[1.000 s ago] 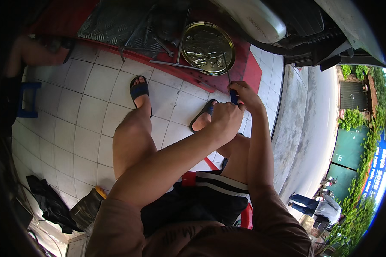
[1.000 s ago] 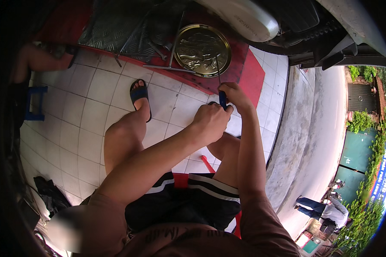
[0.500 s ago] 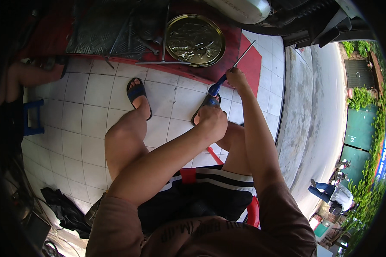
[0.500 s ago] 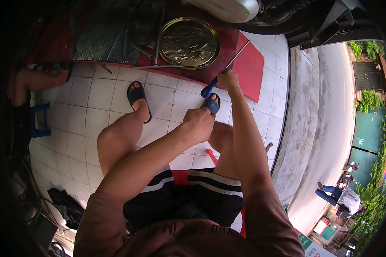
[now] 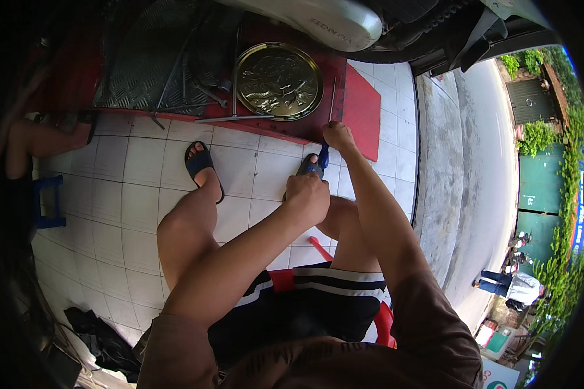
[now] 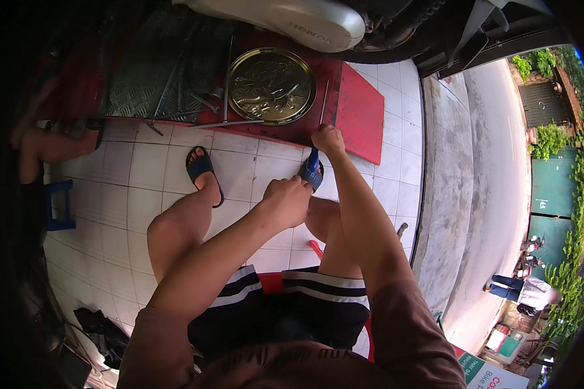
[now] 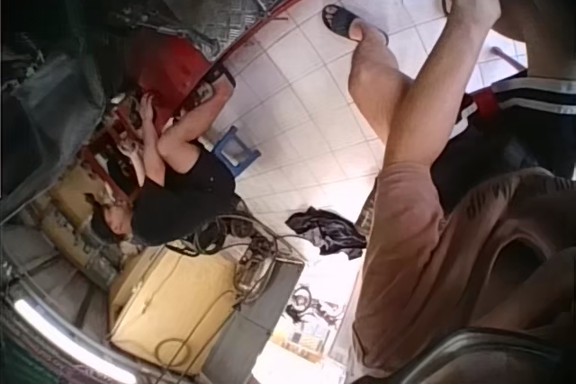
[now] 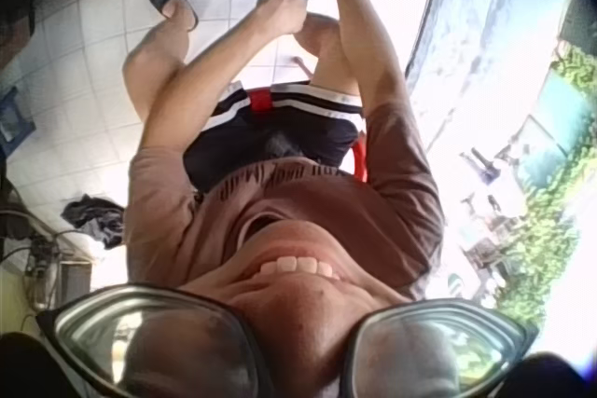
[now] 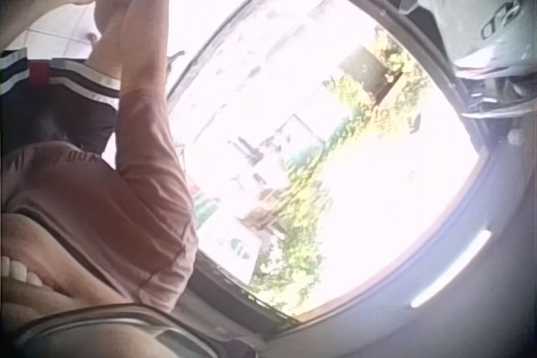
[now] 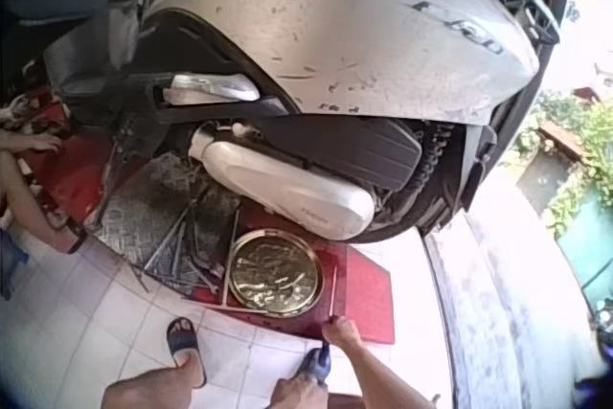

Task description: The person uses a blue screwdriver to loosen a bolt on the side of a white motorcycle engine. They then switch to a T-handle wrench to continue loosening the bolt. The person is seated on a red stool in a workshop environment.

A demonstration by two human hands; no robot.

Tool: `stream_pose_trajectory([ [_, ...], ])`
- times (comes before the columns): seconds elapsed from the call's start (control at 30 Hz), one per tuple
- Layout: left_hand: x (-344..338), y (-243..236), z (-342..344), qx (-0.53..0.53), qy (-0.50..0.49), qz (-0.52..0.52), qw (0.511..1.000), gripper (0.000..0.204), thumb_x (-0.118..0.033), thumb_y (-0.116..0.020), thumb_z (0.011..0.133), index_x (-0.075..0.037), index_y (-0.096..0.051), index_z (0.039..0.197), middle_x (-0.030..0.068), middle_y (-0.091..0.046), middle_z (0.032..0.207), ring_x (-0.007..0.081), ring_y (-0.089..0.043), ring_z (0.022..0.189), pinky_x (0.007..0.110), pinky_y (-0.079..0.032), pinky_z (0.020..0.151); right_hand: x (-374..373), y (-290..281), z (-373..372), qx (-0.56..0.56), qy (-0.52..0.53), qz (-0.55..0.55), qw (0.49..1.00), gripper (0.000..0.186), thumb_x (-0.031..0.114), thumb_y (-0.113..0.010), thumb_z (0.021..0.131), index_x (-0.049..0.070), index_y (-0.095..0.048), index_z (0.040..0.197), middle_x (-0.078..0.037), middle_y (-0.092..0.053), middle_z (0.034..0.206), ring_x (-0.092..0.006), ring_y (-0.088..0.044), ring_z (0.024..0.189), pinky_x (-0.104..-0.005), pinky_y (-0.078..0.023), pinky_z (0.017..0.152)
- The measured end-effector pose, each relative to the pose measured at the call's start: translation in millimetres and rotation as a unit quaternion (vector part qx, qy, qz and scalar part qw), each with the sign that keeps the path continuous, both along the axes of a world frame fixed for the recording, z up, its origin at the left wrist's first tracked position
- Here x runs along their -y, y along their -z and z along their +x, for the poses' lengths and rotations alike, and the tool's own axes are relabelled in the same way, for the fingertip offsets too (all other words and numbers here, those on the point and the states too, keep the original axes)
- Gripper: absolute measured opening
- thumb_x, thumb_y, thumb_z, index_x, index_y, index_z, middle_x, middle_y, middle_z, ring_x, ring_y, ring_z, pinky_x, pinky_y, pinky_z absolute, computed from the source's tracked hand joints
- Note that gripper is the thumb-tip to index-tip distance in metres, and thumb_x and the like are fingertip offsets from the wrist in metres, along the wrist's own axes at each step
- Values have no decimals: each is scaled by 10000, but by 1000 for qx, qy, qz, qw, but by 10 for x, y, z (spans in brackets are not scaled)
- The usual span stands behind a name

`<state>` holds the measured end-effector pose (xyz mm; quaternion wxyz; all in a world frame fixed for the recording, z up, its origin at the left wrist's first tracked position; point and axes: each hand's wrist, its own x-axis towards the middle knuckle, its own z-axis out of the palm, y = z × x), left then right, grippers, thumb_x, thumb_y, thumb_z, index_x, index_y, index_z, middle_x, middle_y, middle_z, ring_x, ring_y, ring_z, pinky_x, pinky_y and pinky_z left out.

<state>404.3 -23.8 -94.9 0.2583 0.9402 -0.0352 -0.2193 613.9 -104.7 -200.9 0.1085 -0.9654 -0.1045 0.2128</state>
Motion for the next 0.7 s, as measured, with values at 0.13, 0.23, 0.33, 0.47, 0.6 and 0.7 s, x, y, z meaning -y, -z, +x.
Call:
stream_pose_trajectory([
  [0.13,-8,50,-15,14,4,4,1000,415,-273,-693,831,-2,-588,1127,158,-611,1093,287,-656,969,398,-525,830,-191,-85,-83,-15,47,-23,999,402,229,-523,814,48,-673,1140,-224,-629,1200,-372,-586,1161,-452,-483,968],
  [0.23,11,38,-18,-1,19,8,1000,389,-264,-679,836,-2,-589,1108,161,-618,1065,297,-663,952,399,-525,832,-235,-170,-72,-30,45,-24,998,340,269,-551,832,150,-693,1118,-176,-650,1178,-352,-610,1127,-436,-501,940],
  [0.33,12,7,3,-18,23,8,1000,386,-283,-652,850,-6,-587,1112,178,-619,1051,307,-664,946,416,-524,837,-213,-247,-116,0,78,7,997,334,334,-568,853,181,-684,1126,-153,-656,1170,-339,-615,1119,-434,-504,930],
  [0.47,-47,-91,17,-36,22,-6,999,404,-321,-624,867,-21,-583,1133,200,-611,1074,326,-653,974,436,-517,856,-200,-265,-106,14,18,27,999,476,405,-581,856,155,-581,1260,-139,-641,1206,-331,-612,1126,-442,-504,932],
  [0.6,-266,-251,114,-54,-4,-16,998,470,-346,-624,872,-29,-563,1214,202,-584,1171,343,-597,1088,434,-491,914,-204,-402,-100,-35,4,10,999,492,412,-561,852,143,-574,1264,-144,-644,1201,-324,-622,1108,-443,-513,921],
  [0.7,-633,-271,139,-1,-119,19,993,550,-361,-630,872,-26,-528,1296,199,-539,1267,354,-527,1179,432,-444,987,-308,-666,-188,-59,10,68,996,450,424,-518,869,145,-625,1205,-140,-689,1083,-309,-683,964,-430,-553,835],
])
